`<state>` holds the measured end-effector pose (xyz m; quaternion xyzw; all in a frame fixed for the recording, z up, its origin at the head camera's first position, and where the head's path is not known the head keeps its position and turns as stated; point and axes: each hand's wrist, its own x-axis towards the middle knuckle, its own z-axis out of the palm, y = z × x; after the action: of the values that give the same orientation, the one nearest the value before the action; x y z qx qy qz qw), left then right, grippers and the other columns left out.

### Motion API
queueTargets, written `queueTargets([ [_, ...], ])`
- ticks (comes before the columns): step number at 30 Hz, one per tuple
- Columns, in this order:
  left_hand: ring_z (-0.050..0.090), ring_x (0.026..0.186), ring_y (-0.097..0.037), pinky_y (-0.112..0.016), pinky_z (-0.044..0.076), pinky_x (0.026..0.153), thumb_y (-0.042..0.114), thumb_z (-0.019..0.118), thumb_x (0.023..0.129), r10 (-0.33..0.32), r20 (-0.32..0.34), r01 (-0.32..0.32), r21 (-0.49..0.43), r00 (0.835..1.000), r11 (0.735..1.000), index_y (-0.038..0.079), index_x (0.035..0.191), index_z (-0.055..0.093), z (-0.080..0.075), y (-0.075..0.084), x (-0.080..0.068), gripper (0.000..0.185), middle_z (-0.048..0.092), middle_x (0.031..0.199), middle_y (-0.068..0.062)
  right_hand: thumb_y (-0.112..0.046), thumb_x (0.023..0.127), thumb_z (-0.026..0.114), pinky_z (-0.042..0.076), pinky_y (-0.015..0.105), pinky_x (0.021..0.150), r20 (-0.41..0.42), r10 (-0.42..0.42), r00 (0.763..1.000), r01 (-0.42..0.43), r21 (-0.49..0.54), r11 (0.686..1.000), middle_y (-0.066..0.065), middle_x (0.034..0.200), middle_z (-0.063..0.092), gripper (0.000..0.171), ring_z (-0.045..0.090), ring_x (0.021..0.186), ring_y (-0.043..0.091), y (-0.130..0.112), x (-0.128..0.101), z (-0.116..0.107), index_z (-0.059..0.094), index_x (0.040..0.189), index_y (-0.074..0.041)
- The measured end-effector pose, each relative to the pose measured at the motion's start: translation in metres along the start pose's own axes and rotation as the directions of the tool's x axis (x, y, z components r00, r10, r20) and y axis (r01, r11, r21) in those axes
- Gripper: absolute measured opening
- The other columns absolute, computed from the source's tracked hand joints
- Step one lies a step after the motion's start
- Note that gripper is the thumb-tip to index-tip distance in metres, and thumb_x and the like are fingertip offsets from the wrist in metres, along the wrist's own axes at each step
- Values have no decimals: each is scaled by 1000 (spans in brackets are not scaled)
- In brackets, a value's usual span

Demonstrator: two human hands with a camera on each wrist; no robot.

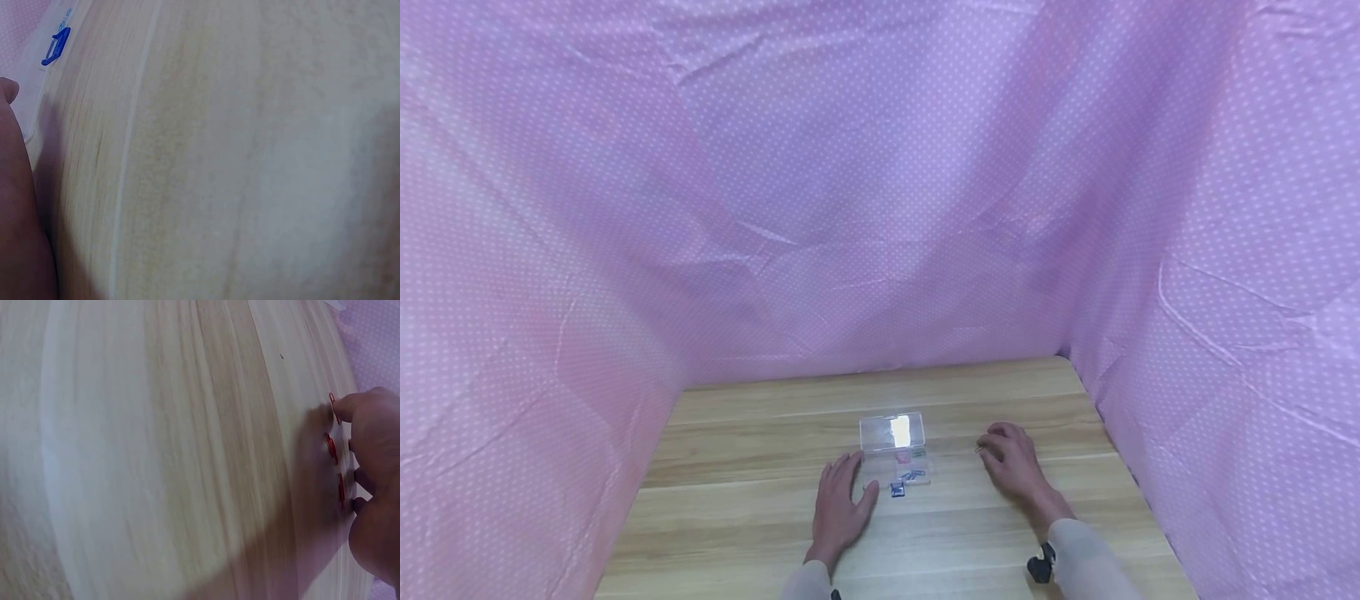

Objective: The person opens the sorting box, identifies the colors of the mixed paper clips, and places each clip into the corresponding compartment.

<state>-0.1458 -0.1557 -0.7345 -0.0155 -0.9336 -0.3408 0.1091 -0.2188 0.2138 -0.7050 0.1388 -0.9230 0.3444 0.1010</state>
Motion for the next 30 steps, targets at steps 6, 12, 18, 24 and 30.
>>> queueTargets([
  [6, 54, 161, -37, -60, 26, 145, 47, 74, 104, -1, -1, 1, -7, 1000, 1000, 17, 161, 61, -1, 1, 0, 65, 67, 163, -12, -5, 97, 83, 43, 72, 116, 13, 24, 1000, -23, -6, 1000, 21, 129, 73, 10, 60, 134, 49, 0, 1, 1, 85, 103, -12],
  [12, 55, 160, -37, -61, 27, 145, 48, 74, 105, 0, -5, 0, 1, 1000, 1000, 17, 161, 61, -1, 1, 0, 65, 68, 162, -11, -3, 98, 82, 41, 69, 120, 49, 79, 996, -80, 9, 997, 17, 126, 71, 8, 59, 133, 46, -2, 3, 0, 83, 100, -11],
  [18, 55, 160, -36, -60, 27, 145, 48, 74, 104, 1, -8, -1, 7, 1000, 1000, 17, 160, 62, 0, 0, 0, 65, 68, 162, -11, -4, 101, 79, 40, 67, 120, 69, 107, 992, -107, -7, 994, 12, 120, 69, 9, 60, 126, 41, -2, 4, 2, 82, 99, -13],
  [24, 55, 160, -37, -61, 27, 145, 48, 74, 104, 6, -11, -6, 9, 1000, 1000, 17, 161, 62, 0, 0, 0, 65, 68, 162, -11, -7, 104, 77, 41, 64, 121, 56, 117, 992, -116, -17, 993, 11, 117, 69, 9, 60, 124, 39, -3, 5, 4, 80, 97, -12],
  [30, 55, 160, -36, -60, 27, 145, 49, 73, 104, 5, -10, -4, 13, 1000, 1000, 17, 160, 62, 0, 0, 0, 65, 67, 163, -11, -4, 106, 73, 41, 67, 120, 34, 103, 994, -103, -17, 995, 13, 117, 70, 12, 60, 124, 42, -7, 4, 3, 78, 97, -9],
])
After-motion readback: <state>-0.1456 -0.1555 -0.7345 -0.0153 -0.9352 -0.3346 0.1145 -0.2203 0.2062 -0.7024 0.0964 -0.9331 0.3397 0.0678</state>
